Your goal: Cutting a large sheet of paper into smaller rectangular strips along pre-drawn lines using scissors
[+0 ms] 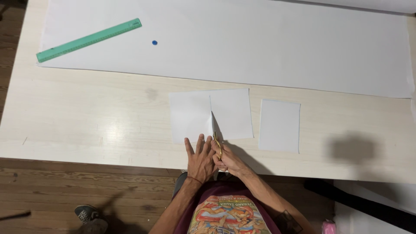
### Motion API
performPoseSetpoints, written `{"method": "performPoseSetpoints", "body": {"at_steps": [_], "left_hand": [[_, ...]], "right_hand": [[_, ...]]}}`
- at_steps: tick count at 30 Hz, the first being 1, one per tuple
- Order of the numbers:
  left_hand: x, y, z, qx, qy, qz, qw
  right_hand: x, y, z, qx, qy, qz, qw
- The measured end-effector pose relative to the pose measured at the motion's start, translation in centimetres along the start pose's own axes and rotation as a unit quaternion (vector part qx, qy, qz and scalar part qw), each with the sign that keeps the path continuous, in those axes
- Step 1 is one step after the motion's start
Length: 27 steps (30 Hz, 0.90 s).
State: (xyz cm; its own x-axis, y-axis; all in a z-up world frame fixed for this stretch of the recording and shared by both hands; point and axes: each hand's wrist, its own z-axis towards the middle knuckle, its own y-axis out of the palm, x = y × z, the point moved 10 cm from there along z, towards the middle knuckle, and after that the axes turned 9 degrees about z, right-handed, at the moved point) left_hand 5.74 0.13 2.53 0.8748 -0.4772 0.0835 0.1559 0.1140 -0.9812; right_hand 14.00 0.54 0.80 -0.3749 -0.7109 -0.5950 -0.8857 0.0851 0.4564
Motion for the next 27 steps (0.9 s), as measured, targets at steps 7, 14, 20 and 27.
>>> {"method": "performPoseSetpoints", "body": {"at_steps": [7, 14, 20, 27], "left_hand": [[-0.2, -0.2, 0.4, 0.017, -0.009, -0.003, 1.000], [-0.2, -1.7, 0.9, 0.034, -0.020, -0.014, 0.999], [-0.5, -1.2, 0.9, -0.001, -0.036, -0.026, 0.999], [-0.4, -0.3, 0.6, -0.032, -0.043, -0.014, 0.998]], "right_hand": [[-0.3, -0.8, 1.8, 0.005, -0.006, -0.010, 1.000], [0.4, -2.2, 4.6, -0.006, -0.002, -0.016, 1.000], [-0.6, -2.2, 6.0, -0.011, -0.003, -0.023, 1.000], [-2.0, -2.0, 7.2, -0.021, -0.010, -0.031, 0.999]]}}
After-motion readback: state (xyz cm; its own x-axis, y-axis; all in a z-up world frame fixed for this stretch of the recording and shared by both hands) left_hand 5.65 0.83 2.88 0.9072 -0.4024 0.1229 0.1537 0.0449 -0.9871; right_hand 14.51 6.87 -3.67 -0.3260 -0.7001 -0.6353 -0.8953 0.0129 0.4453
